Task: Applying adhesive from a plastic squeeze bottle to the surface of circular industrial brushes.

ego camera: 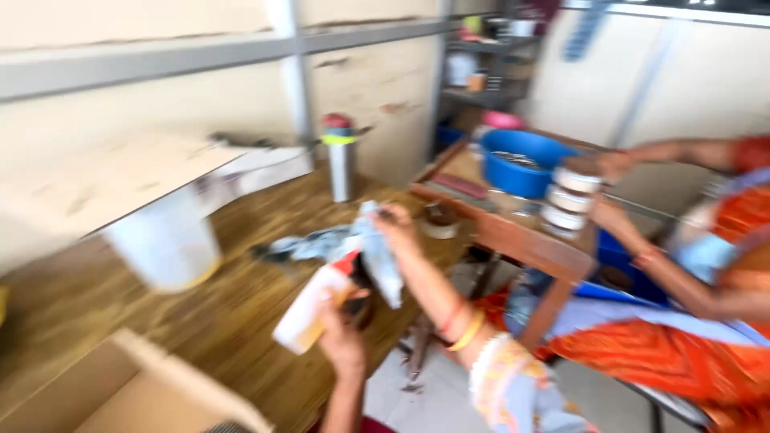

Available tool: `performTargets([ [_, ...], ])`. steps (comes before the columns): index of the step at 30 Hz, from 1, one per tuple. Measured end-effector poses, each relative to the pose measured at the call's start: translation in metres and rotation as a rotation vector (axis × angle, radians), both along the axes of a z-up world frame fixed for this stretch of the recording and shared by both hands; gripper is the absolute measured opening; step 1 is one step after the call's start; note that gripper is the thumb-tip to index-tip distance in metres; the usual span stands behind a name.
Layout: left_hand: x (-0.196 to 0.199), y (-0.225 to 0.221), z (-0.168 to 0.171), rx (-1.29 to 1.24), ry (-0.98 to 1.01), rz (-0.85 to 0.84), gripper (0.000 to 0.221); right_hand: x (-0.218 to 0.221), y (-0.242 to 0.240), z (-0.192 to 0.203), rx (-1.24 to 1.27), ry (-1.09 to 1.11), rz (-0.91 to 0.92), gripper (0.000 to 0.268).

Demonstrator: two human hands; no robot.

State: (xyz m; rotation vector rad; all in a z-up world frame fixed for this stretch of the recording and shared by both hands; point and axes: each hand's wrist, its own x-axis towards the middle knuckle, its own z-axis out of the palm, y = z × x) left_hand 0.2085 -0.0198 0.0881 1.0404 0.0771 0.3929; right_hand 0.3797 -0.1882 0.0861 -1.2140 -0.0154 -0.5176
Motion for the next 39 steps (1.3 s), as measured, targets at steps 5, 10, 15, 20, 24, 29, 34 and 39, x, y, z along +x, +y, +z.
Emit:
performTargets([
  [5, -0.020, 0.001, 0.032, -0.588, -0.162, -0.461, 0.047, -0.043, -0.013, 0.039, -0.508, -0.126, -0.004, 0.035],
  [10, -0.069, 0.019, 0.035, -0.634, -0.154, -0.595, 0.051, -0.104, 0.030, 0.105, -1.002, -0.218, -0.301, 0.033],
  [15, -0.064, 0.024, 0.028, -0.674, -0.077, -0.703, 0.051, -0.143, 0.008, 0.101, -0.604, -0.208, -0.170, 0.032],
  [20, -0.064, 0.031, 0.035, -0.823, -0.024, -0.625, 0.050, -0.212, 0.042, 0.117, -0.106, -0.068, 0.228, 0.039],
  [24, -0.076, 0.027, 0.039, -0.806, 0.029, -0.630, 0.050, -0.225, 0.040, 0.091, -0.259, -0.098, 0.221, 0.031],
  [29, -0.089, 0.021, 0.030, -0.773, 0.063, -0.612, 0.050, -0.251, 0.040, 0.103, -0.892, -0.336, -0.333, 0.012],
  [34, -0.084, 0.031, 0.025, -0.853, 0.068, -0.636, 0.055, -0.241, -0.029, 0.050, -0.203, -0.287, -0.084, 0.032],
  [39, -0.040, 0.063, -0.001, -0.956, -0.028, -0.673, 0.070, -0.301, 0.002, 0.095, 0.205, -0.148, 0.383, 0.080],
])
